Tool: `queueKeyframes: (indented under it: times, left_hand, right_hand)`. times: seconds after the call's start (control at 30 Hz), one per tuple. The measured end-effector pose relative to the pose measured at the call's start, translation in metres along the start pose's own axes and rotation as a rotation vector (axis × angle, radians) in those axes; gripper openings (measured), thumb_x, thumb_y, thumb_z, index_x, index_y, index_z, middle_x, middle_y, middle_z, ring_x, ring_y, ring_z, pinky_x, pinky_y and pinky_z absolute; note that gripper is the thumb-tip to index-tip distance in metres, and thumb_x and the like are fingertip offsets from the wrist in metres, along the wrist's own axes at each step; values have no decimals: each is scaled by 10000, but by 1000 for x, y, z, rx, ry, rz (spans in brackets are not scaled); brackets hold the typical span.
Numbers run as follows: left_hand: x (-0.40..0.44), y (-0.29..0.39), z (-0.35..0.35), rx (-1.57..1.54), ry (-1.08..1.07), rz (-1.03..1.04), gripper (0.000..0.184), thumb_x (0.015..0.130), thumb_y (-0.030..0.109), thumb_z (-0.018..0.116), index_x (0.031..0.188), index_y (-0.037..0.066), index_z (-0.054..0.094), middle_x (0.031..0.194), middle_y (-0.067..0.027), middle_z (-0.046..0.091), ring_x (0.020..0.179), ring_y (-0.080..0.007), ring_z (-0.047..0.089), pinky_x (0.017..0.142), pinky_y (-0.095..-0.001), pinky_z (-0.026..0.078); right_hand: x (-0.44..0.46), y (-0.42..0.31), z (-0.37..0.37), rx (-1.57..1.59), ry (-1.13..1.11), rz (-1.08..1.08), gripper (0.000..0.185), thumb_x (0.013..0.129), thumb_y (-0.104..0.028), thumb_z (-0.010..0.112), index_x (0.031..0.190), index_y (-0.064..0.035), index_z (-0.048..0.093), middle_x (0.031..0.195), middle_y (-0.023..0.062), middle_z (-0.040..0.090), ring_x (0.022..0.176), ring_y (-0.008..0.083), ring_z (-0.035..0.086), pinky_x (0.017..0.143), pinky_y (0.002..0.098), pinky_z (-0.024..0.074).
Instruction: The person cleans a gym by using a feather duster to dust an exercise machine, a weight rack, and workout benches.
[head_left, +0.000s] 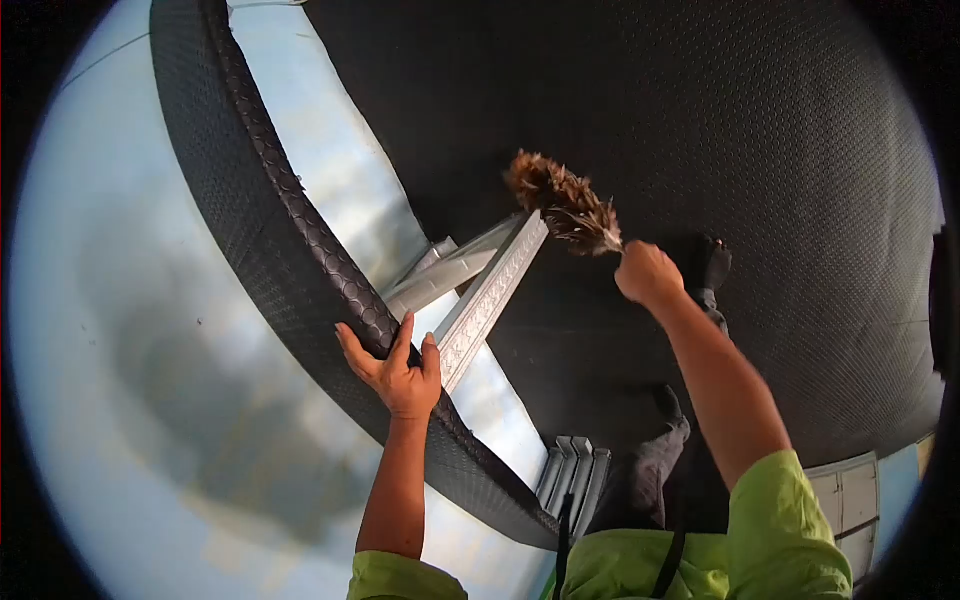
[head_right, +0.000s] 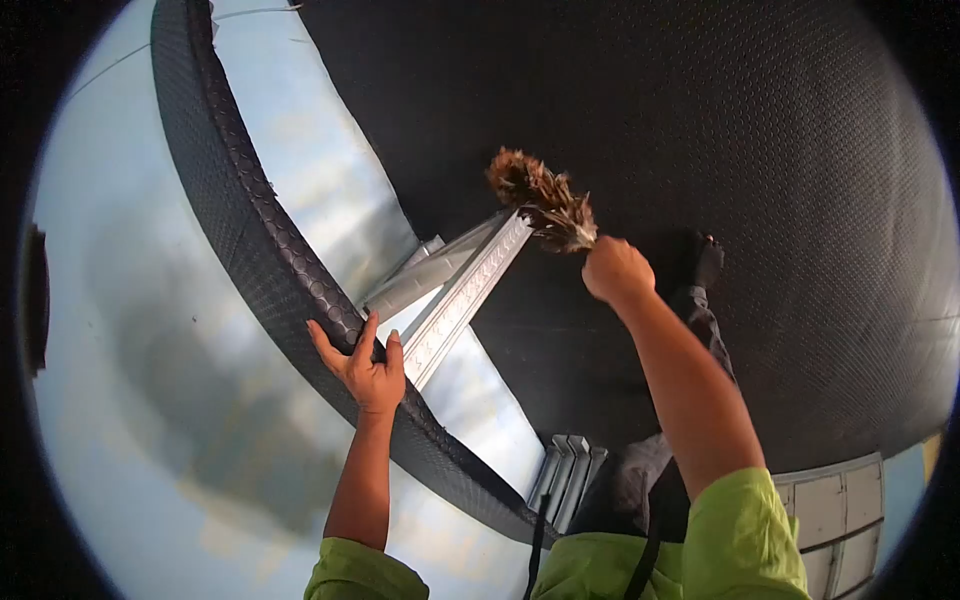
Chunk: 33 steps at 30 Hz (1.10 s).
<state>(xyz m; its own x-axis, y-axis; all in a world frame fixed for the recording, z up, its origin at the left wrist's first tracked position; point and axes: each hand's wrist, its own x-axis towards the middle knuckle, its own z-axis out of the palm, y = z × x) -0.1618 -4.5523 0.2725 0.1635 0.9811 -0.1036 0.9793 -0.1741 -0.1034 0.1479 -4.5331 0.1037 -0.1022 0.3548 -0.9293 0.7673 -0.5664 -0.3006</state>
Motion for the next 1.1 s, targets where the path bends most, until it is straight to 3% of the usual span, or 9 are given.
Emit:
queueKeyframes:
  times: [0.17, 0.27, 0.33, 0.43, 0.5, 0.57, 0.8, 0.93, 1.1]
  left_hand:
    - [-3, -3, 1, 0, 14, -48, 345, 766, 284, 701, 1097, 187, 706, 1488, -326, 98, 1389, -463, 114, 1067, -587, 178]
    - [0, -3, 2, 11, 20, -31, 330, 770, 288, 692, 1086, 194, 710, 1486, -325, 105, 1389, -462, 114, 1063, -595, 176]
    - [-2, -2, 1, 21, 14, -26, 323, 772, 289, 687, 1081, 197, 711, 1485, -323, 109, 1389, -462, 114, 1061, -599, 176]
    - [-1, -3, 1, 17, 5, -32, 323, 771, 278, 687, 1081, 190, 710, 1489, -319, 101, 1388, -463, 114, 1066, -591, 176]
    - [-1, -1, 1, -1, 5, -43, 321, 771, 269, 687, 1078, 180, 710, 1492, -314, 92, 1388, -465, 115, 1071, -581, 179]
    - [-1, -1, 1, 12, 3, -28, 336, 772, 268, 689, 1093, 169, 704, 1494, -312, 85, 1391, -458, 111, 1071, -574, 188]
    - [-1, 1, 0, 82, -47, -62, 630, 762, 236, 705, 1358, 173, 509, 1487, -331, 74, 1386, -461, 134, 1084, -550, 196]
    - [-3, -2, 2, 94, -21, -38, 576, 772, 278, 675, 1319, 150, 546, 1482, -322, 112, 1388, -463, 120, 1063, -594, 205]
    - [-3, 1, 0, 112, 1, -92, 678, 772, 301, 658, 1394, 143, 441, 1481, -320, 136, 1383, -468, 153, 1066, -604, 199]
  right_hand:
    - [-74, 33, 35, -67, -14, 159, 298, 835, -151, 505, 1043, 11, 645, 1057, 252, 642, 1056, 372, 605, 888, 407, 504]
    - [-87, 14, 24, -185, -254, 67, 311, 825, -165, 514, 1063, -28, 660, 1085, 219, 642, 1055, 353, 607, 895, 404, 497]
    - [-89, -3, 6, -75, -427, -281, 312, 813, -183, 524, 1066, -89, 680, 1083, 150, 661, 1044, 317, 621, 892, 402, 497]
    - [-80, -9, -15, -92, -518, -438, 294, 805, -182, 536, 1050, -142, 693, 1074, 92, 673, 1035, 291, 627, 890, 400, 498]
    - [-58, -5, -17, -166, -429, -361, 299, 799, -156, 536, 1043, -81, 691, 1052, 141, 676, 1030, 312, 632, 881, 412, 505]
    - [-13, 14, 7, -235, -250, -69, 300, 787, -107, 527, 1025, -16, 686, 1058, 185, 670, 1036, 338, 632, 863, 423, 517]
    - [-27, -7, -23, -249, -194, 49, 294, 806, -83, 505, 1029, 1, 675, 1052, 212, 667, 1022, 345, 641, 841, 414, 529]
    - [-36, 22, -20, -93, 112, 66, 239, 813, -127, 532, 961, -14, 682, 988, 207, 677, 960, 366, 649, 811, 412, 535]
    - [-89, 21, 1, -29, 12, -62, 255, 810, -156, 545, 978, 8, 645, 1003, 215, 663, 978, 371, 636, 842, 416, 525]
